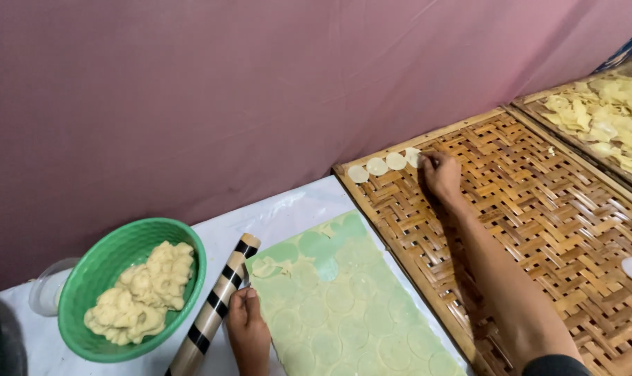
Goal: Cutting circular shapes from a sheet of dough using a small circular cutter and placing them on a woven tray.
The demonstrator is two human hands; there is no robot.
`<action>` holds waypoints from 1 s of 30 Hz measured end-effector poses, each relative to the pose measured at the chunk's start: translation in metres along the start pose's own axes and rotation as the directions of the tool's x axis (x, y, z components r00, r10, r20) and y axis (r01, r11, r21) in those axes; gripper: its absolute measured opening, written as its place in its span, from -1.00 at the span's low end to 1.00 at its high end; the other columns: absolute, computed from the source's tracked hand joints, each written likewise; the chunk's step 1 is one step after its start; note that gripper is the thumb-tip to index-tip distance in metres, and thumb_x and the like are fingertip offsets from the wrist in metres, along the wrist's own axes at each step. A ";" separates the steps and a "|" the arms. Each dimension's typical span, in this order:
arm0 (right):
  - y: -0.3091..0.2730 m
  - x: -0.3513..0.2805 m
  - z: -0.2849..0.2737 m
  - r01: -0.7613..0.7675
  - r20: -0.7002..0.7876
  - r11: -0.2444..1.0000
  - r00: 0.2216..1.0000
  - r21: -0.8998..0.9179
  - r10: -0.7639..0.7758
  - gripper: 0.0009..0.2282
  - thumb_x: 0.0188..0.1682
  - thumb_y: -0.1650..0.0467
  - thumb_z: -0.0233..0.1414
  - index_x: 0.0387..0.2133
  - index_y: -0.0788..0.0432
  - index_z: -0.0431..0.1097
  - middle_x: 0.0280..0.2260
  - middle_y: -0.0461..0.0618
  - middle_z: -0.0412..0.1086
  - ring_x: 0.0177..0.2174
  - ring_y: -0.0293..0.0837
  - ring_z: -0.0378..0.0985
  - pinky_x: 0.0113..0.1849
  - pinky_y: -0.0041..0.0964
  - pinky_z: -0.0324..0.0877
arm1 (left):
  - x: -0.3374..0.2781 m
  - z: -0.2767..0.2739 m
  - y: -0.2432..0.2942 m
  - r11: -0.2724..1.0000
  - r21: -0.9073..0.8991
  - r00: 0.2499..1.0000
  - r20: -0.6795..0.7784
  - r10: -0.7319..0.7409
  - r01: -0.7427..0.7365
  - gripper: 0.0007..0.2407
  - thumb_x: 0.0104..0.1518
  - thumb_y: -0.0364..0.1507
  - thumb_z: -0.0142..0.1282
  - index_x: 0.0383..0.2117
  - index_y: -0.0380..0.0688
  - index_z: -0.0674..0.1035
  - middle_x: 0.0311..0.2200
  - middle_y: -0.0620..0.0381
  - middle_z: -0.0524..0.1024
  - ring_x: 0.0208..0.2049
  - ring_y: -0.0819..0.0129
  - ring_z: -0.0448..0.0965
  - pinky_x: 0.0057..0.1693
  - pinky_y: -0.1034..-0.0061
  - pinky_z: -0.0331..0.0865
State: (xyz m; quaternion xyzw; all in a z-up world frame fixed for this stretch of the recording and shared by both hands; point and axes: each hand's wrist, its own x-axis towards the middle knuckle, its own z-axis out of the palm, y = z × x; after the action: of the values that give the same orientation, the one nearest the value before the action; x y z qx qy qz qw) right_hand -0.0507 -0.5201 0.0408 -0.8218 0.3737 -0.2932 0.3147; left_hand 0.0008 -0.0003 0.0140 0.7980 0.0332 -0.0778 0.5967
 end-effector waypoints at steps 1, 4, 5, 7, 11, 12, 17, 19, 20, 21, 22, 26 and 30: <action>0.004 0.007 -0.002 -0.003 -0.001 1.000 1.000 0.000 0.003 -0.84 0.14 0.41 0.07 -0.11 0.18 0.55 0.03 0.23 0.44 -0.10 0.12 0.58 -0.12 0.00 0.57 | -0.001 0.001 0.004 1.000 0.002 1.000 0.002 0.000 0.000 -0.75 0.34 -0.28 -0.08 -0.34 -0.18 0.55 -0.50 0.07 0.47 -0.44 0.27 0.38 -0.21 0.39 0.24; 0.014 0.026 -0.003 0.005 -0.104 0.997 0.995 -0.073 -0.012 -0.80 0.12 0.37 0.08 -0.09 0.19 0.57 -0.14 0.10 0.57 -0.23 0.01 0.62 -0.18 -0.13 0.53 | 0.001 0.002 0.008 0.995 0.058 0.997 -0.012 -0.074 0.075 -0.73 0.32 -0.26 -0.12 -0.24 -0.18 0.57 -0.37 0.06 0.56 -0.33 0.23 0.46 -0.14 0.37 0.28; 0.016 0.029 -0.001 0.064 -0.152 0.988 0.985 -0.141 -0.085 -0.81 0.12 0.41 0.06 -0.11 0.23 0.58 -0.19 0.13 0.58 -0.28 0.02 0.64 -0.20 -0.10 0.55 | 0.002 0.003 0.004 0.998 0.050 0.999 -0.016 -0.044 0.045 -0.73 0.31 -0.27 -0.11 -0.26 -0.20 0.57 -0.39 0.05 0.56 -0.35 0.24 0.46 -0.15 0.37 0.28; 0.011 0.025 0.002 0.127 -0.177 0.970 0.970 -0.206 -0.165 -0.81 0.12 0.44 0.05 -0.12 0.26 0.59 -0.23 0.15 0.59 -0.33 0.03 0.66 -0.21 -0.06 0.56 | 0.004 0.004 -0.002 0.999 0.045 0.999 -0.035 -0.025 0.027 -0.74 0.30 -0.28 -0.10 -0.28 -0.22 0.58 -0.41 0.04 0.55 -0.37 0.25 0.45 -0.16 0.37 0.28; 0.006 0.015 0.005 0.113 -0.189 0.935 0.964 -0.337 -0.185 -0.69 0.17 0.29 -0.11 -0.02 0.26 0.44 -0.23 0.38 0.31 -0.23 0.36 0.40 -0.11 0.18 0.29 | -0.003 0.001 0.002 0.994 0.006 0.993 -0.036 0.109 -0.109 -0.79 0.28 -0.32 -0.09 -0.31 -0.16 0.56 -0.37 0.08 0.60 -0.29 0.28 0.52 -0.09 0.40 0.32; 0.011 0.017 0.005 0.147 -0.215 0.934 0.950 -0.327 -0.225 -0.67 0.17 0.25 -0.05 -0.04 0.32 0.34 -0.25 0.39 0.28 -0.26 0.37 0.38 -0.13 0.17 0.28 | -0.005 0.001 0.008 0.996 0.002 0.996 -0.026 0.091 -0.091 -0.79 0.27 -0.33 -0.10 -0.30 -0.16 0.57 -0.35 0.10 0.61 -0.26 0.29 0.54 -0.08 0.42 0.34; -0.095 -0.081 0.017 0.408 -0.153 0.911 0.898 -0.056 -0.411 -0.72 0.23 0.50 -0.07 0.13 0.50 0.21 -0.05 0.34 0.21 -0.28 0.04 0.38 -0.26 -0.11 0.44 | -0.012 -0.001 0.017 0.998 -0.043 0.999 -0.010 0.046 -0.047 -0.78 0.31 -0.28 -0.12 -0.34 -0.11 0.54 -0.56 0.20 0.35 -0.50 0.39 0.28 -0.27 0.44 0.18; -0.169 -0.132 0.021 0.603 -0.095 0.798 0.795 0.012 -0.599 -0.84 0.22 0.61 -0.08 0.01 0.50 0.33 -0.07 0.31 0.25 -0.41 -0.07 0.42 -0.42 -0.32 0.54 | -0.013 -0.001 0.018 0.999 -0.024 0.999 -0.010 0.037 -0.037 -0.76 0.29 -0.26 -0.13 -0.35 -0.11 0.53 -0.60 0.20 0.28 -0.54 0.39 0.22 -0.31 0.42 0.13; -0.227 -0.176 0.009 0.227 0.265 0.958 0.926 0.177 -0.268 -0.82 0.15 0.52 -0.06 -0.06 0.42 0.38 0.03 0.15 0.27 -0.22 -0.03 0.48 -0.23 -0.30 0.61 | -0.014 0.000 0.018 0.998 -0.047 0.999 -0.003 0.039 -0.039 -0.78 0.29 -0.27 -0.12 -0.35 -0.11 0.52 -0.61 0.22 0.25 -0.56 0.40 0.19 -0.33 0.42 0.11; -0.280 -0.227 -0.009 -0.211 0.620 0.963 0.782 0.169 0.063 -0.80 0.09 0.44 -0.04 -0.13 0.34 0.43 0.14 0.00 0.29 -0.03 0.00 0.55 -0.04 -0.29 0.69 | -0.013 -0.001 0.019 0.997 -0.067 0.999 0.010 0.047 -0.046 -0.79 0.29 -0.29 -0.11 -0.36 -0.11 0.52 -0.63 0.23 0.21 -0.59 0.41 0.15 -0.35 0.42 0.09; -0.263 -0.239 0.013 -0.210 0.627 0.963 0.777 0.170 0.059 -0.80 0.09 0.44 -0.04 -0.13 0.34 0.43 0.14 0.00 0.29 -0.03 0.00 0.55 -0.04 -0.29 0.69 | -0.016 -0.001 0.017 0.997 -0.065 0.999 0.000 0.043 -0.043 -0.79 0.29 -0.29 -0.11 -0.36 -0.11 0.52 -0.63 0.23 0.21 -0.59 0.41 0.15 -0.35 0.42 0.09; -0.237 -0.271 0.069 0.784 0.328 0.600 0.531 0.160 -0.781 -0.82 0.10 0.38 0.01 -0.22 0.28 0.47 -0.29 0.13 0.48 -0.37 0.02 0.50 -0.35 -0.10 0.47 | -0.015 -0.001 0.016 0.986 -0.149 0.996 0.025 0.085 -0.080 -0.83 0.32 -0.33 -0.08 -0.37 -0.11 0.49 -0.61 0.20 0.24 -0.58 0.41 0.14 -0.35 0.42 0.10; -0.249 -0.285 0.070 0.692 0.338 0.681 0.598 0.240 -0.727 -0.86 0.08 0.45 -0.01 -0.35 0.31 0.46 -0.37 0.12 0.45 -0.40 0.02 0.46 -0.43 -0.14 0.43 | -0.010 0.003 0.008 0.971 -0.208 0.991 0.021 0.129 -0.122 -0.86 0.31 -0.39 -0.10 -0.40 -0.11 0.44 -0.58 0.19 0.25 -0.55 0.39 0.12 -0.34 0.40 0.09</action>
State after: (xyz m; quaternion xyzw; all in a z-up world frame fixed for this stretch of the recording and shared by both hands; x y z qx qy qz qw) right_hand -0.0496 -0.1418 0.1093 -0.9299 -0.0706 -0.2316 0.2768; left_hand -0.0079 -0.0055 0.0220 0.7309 -0.0195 -0.0497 0.6804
